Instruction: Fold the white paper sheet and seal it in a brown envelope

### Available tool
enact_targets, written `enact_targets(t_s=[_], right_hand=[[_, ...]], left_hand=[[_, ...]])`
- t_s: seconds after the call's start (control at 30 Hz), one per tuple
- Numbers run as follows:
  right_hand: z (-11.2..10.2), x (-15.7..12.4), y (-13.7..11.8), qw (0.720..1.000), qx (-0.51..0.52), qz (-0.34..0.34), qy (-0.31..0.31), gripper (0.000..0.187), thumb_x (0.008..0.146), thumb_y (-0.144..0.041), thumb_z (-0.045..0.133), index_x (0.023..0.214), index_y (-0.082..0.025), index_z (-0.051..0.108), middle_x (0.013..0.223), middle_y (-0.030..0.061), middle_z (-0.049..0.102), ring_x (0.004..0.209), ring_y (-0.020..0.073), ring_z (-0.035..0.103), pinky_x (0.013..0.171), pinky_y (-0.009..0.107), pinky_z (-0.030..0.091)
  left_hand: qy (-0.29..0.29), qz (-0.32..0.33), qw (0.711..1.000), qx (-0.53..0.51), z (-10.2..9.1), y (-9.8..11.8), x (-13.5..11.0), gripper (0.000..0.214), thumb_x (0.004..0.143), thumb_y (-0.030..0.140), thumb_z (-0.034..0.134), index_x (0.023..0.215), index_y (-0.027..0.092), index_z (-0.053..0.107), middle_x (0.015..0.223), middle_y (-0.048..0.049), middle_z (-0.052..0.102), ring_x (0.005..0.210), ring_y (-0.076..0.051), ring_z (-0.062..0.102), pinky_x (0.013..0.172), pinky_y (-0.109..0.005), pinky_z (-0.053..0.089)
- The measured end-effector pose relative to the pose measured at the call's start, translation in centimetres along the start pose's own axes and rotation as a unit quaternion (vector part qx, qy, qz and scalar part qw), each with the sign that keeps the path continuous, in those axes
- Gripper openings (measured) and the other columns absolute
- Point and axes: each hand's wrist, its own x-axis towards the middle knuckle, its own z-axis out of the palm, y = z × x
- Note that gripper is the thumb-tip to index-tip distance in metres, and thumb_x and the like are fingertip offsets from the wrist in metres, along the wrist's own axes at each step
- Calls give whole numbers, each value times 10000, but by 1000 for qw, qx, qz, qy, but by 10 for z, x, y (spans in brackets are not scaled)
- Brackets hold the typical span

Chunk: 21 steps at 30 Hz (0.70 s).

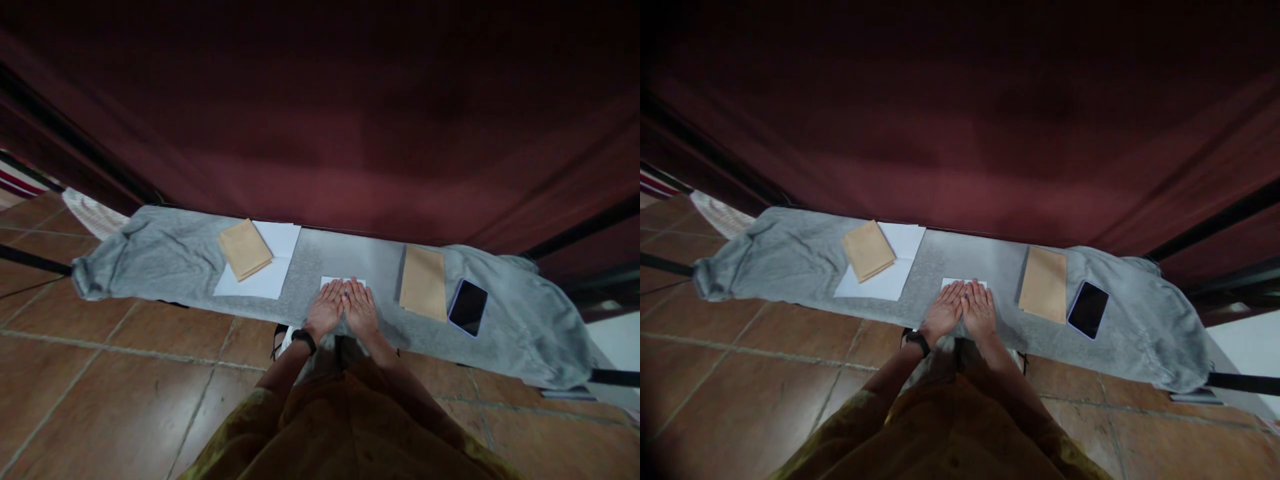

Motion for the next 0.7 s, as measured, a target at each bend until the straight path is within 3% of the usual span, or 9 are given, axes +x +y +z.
enact_targets(t_s=[0.7], right_hand=[[-19,-23,29,999,-22,37,-4,557,1056,-281,298,1560,-57,369,1601,181,399,1472,299,371,1206,520,238]], left_hand=[[-11,-8,1000,6,-1,5,2,557,1023,291,325,1561,157,378,1631,-73,383,1538,-212,281,1283,-442,190]])
